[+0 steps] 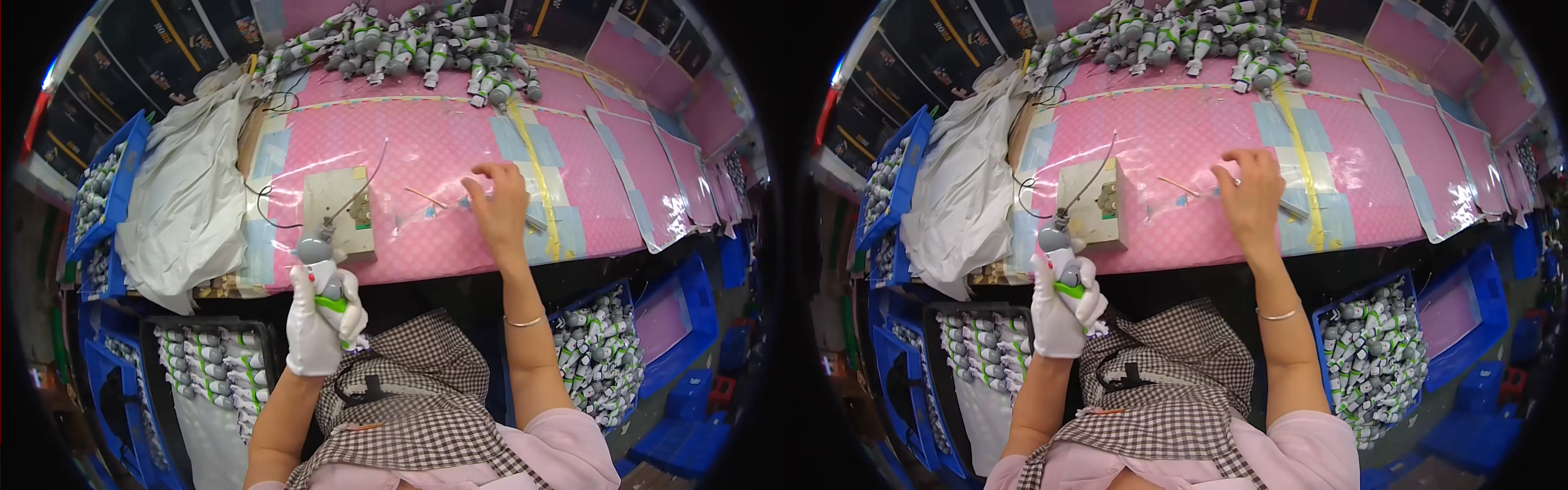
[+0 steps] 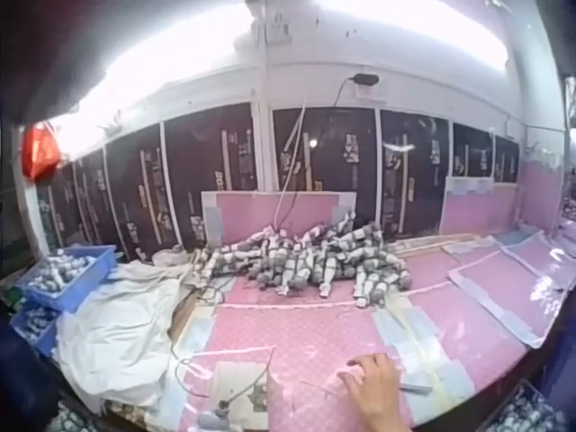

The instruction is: Assembling plastic toy figures by attaching small components and organizing them into storage trays.

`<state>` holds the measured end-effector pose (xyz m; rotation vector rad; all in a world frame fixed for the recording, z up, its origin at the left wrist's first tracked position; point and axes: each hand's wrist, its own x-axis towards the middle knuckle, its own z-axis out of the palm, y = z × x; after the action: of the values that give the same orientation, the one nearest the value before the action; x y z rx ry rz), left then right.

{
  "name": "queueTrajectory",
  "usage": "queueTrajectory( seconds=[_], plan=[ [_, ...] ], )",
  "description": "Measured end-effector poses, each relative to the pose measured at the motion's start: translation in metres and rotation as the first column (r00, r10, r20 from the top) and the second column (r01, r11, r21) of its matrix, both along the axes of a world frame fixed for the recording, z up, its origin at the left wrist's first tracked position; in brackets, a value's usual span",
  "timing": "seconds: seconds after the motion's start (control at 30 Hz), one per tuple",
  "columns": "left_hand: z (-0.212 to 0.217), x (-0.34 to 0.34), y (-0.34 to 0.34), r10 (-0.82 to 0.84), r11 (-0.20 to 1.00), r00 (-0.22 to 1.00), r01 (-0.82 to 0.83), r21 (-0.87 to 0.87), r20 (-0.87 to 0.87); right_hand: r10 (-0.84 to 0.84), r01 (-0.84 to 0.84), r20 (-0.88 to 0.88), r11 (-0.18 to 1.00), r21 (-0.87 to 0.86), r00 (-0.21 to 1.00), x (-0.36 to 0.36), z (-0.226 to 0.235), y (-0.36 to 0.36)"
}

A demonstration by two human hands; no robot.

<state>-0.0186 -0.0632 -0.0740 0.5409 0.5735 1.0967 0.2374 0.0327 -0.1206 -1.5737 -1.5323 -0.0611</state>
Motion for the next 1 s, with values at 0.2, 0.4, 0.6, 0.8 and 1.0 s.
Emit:
queueTrajectory(
  seconds=[0.2,0.4,0.6,0.8,1.0],
  plan=[
    [-0.018,0.021,-0.011,-0.115,0.975,0.988,0.132,-0.182,0.100,-0.058,0.108,0.282,0.980,-0.165,0.958,0.043,-0.010,-0.028],
    [-0.038,0.074,0.010,-0.119,0.871,0.992,0.090,-0.483,-0.030,-0.028,0.022,0.112,0.998,0.051,0.993,0.038,-0.009,-0.034],
    [-0.056,0.066,0.006,-0.137,0.922,0.990,0.134,-0.363,0.020,0.470,-0.492,-0.197,0.867,-0.083,0.860,-0.017,-0.006,-0.101],
    [-0.063,0.077,-0.003,-0.054,0.975,0.944,-0.021,-0.222,-0.325,0.396,-0.394,-0.051,0.880,-0.266,0.917,-0.039,0.007,-0.128],
    [-0.078,0.095,-0.009,0.116,0.984,0.930,-0.156,-0.088,-0.348,0.352,-0.363,-0.090,0.910,-0.201,0.932,-0.046,-0.008,-0.131]
  ],
)
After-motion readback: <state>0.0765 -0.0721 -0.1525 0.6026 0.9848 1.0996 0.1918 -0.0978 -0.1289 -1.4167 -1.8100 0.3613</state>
